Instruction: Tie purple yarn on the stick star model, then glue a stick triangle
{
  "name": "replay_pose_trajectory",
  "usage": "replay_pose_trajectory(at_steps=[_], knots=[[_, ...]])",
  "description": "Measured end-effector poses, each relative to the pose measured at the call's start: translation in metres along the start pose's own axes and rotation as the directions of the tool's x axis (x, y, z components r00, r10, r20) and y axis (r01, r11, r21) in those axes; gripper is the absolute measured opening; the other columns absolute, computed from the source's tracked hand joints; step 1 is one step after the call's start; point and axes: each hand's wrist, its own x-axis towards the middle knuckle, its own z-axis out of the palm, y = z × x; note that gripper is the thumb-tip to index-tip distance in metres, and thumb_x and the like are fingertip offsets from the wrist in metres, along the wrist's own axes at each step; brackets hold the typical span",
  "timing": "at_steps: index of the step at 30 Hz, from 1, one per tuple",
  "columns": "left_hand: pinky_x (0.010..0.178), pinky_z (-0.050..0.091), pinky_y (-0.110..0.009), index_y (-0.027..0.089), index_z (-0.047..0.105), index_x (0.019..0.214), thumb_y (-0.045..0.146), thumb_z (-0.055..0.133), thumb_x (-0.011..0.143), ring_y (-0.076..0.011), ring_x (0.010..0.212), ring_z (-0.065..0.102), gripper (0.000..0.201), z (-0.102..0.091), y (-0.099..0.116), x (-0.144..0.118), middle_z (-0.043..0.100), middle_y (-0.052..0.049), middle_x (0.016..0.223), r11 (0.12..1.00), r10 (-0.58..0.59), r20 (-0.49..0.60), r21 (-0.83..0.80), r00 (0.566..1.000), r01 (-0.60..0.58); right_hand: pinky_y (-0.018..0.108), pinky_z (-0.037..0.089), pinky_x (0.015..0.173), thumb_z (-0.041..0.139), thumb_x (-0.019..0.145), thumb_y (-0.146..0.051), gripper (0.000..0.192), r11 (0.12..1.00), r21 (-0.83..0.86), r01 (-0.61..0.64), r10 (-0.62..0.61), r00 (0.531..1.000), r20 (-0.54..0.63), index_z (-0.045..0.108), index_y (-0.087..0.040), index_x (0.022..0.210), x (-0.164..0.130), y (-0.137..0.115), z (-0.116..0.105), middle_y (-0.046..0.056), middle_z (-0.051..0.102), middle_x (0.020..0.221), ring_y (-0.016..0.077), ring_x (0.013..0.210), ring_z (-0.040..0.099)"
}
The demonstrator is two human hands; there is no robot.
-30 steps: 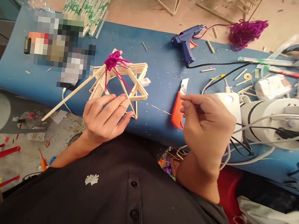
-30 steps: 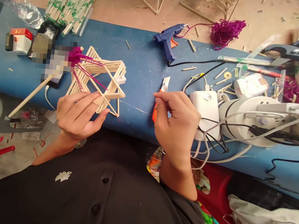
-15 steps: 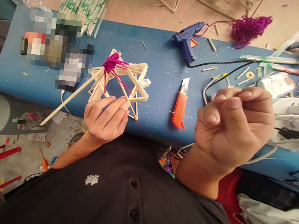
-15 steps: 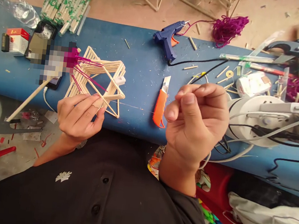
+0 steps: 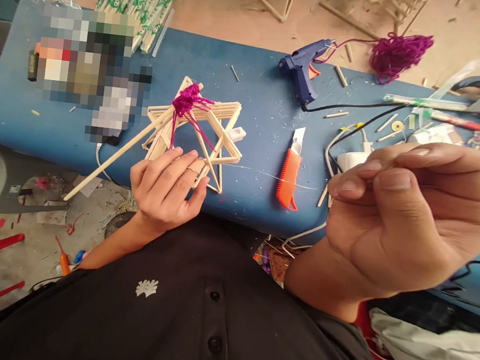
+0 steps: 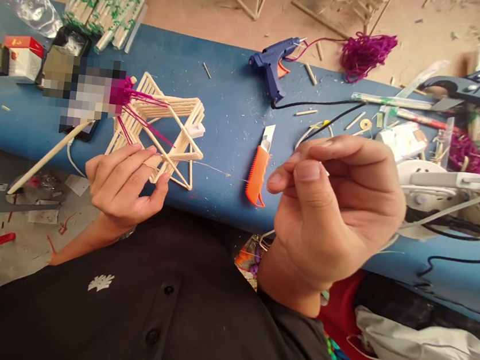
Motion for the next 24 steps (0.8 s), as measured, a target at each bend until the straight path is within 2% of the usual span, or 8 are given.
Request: replay_pose_trajectory(at_steps=[5, 7, 10, 13, 15, 19, 21, 24], knots=[[0.085, 0.049, -0.044, 0.022, 0.078, 0.115, 0.027, 0.076, 0.093, -0.0299, 0.099, 0.083, 0.023, 0.001, -0.001, 0.0, 0.087, -0.005, 0.108, 1.0, -0.003, 0.011, 0.009, 1.0, 0.003, 0.03, 0.043, 0.043, 0.077, 0.073, -0.01, 0.018, 0.99, -0.045, 0.132, -0.132, 0.991, 0.004, 0.077, -0.023, 0.085, 0.004, -0.012, 0.017, 0.002, 0.065, 0.078, 0.0124, 0.064, 0.058], [0.086, 0.051, -0.044, 0.023, 0.079, 0.114, 0.028, 0.074, 0.093, -0.0288, 0.099, 0.083, 0.022, 0.002, -0.003, -0.001, 0.087, -0.004, 0.107, 1.0, 0.002, 0.018, 0.019, 1.0, -0.002, 0.033, 0.046, 0.051, 0.073, 0.079, -0.011, 0.017, 0.974, -0.168, 0.151, -0.149, 0.988, 0.025, 0.076, -0.024, 0.088, 0.005, -0.016, 0.023, 0.002, 0.066, 0.083, 0.0131, 0.067, 0.06], [0.089, 0.055, -0.043, 0.021, 0.079, 0.117, 0.026, 0.075, 0.091, -0.0287, 0.1, 0.082, 0.026, 0.003, -0.005, -0.001, 0.087, -0.005, 0.108, 1.0, 0.011, 0.005, -0.02, 1.0, -0.011, 0.035, 0.052, 0.065, 0.075, 0.088, -0.012, 0.014, 0.869, -0.45, 0.205, -0.11, 0.968, 0.227, 0.076, -0.025, 0.093, 0.006, -0.017, 0.029, 0.001, 0.072, 0.089, 0.0151, 0.078, 0.068], [0.089, 0.057, -0.042, 0.019, 0.078, 0.121, 0.023, 0.079, 0.089, -0.0289, 0.101, 0.082, 0.032, 0.002, -0.006, -0.001, 0.086, -0.007, 0.111, 0.998, 0.034, -0.001, -0.062, 0.999, -0.034, 0.035, 0.056, 0.072, 0.074, 0.09, -0.013, 0.017, 0.675, -0.608, 0.419, -0.052, 0.848, 0.527, 0.073, -0.027, 0.101, 0.005, -0.008, 0.034, -0.002, 0.077, 0.092, 0.0152, 0.08, 0.071], [0.088, 0.058, -0.041, 0.02, 0.078, 0.123, 0.023, 0.079, 0.09, -0.0284, 0.101, 0.082, 0.034, 0.001, -0.007, 0.0, 0.086, -0.006, 0.111, 0.997, 0.04, 0.007, -0.067, 0.999, -0.04, 0.034, 0.056, 0.074, 0.071, 0.091, -0.013, 0.016, 0.594, -0.63, 0.499, 0.02, 0.774, 0.633, 0.07, -0.027, 0.099, 0.004, 0.0, 0.038, -0.002, 0.078, 0.09, 0.0155, 0.077, 0.071], [0.087, 0.059, -0.041, 0.019, 0.077, 0.123, 0.022, 0.081, 0.088, -0.0284, 0.099, 0.081, 0.036, 0.0, -0.008, 0.002, 0.086, -0.007, 0.11, 0.995, 0.025, 0.029, -0.098, 0.999, -0.022, 0.031, 0.051, 0.068, 0.069, 0.093, -0.016, 0.012, 0.572, -0.65, 0.5, 0.139, 0.722, 0.678, 0.067, -0.028, 0.093, 0.001, 0.012, 0.046, -0.001, 0.076, 0.086, 0.0175, 0.077, 0.069], [0.086, 0.057, -0.042, 0.018, 0.076, 0.122, 0.021, 0.082, 0.086, -0.0286, 0.097, 0.08, 0.036, 0.0, -0.007, 0.004, 0.086, -0.008, 0.109, 0.991, -0.008, 0.044, -0.135, 0.999, 0.014, 0.029, 0.048, 0.066, 0.069, 0.093, -0.016, 0.012, 0.538, -0.647, 0.541, 0.124, 0.708, 0.695, 0.065, -0.028, 0.095, 0.002, 0.015, 0.048, -0.002, 0.076, 0.085, 0.0162, 0.075, 0.069], [0.084, 0.053, -0.042, 0.02, 0.072, 0.113, 0.02, 0.081, 0.087, -0.0281, 0.094, 0.08, 0.028, -0.002, -0.003, 0.011, 0.086, -0.006, 0.107, 0.977, -0.105, 0.094, -0.174, 0.99, 0.121, 0.027, 0.046, 0.064, 0.069, 0.094, -0.014, 0.012, 0.468, -0.578, 0.668, 0.05, 0.633, 0.772, 0.063, -0.024, 0.097, 0.004, 0.019, 0.05, -0.003, 0.078, 0.087, 0.0135, 0.075, 0.07]])
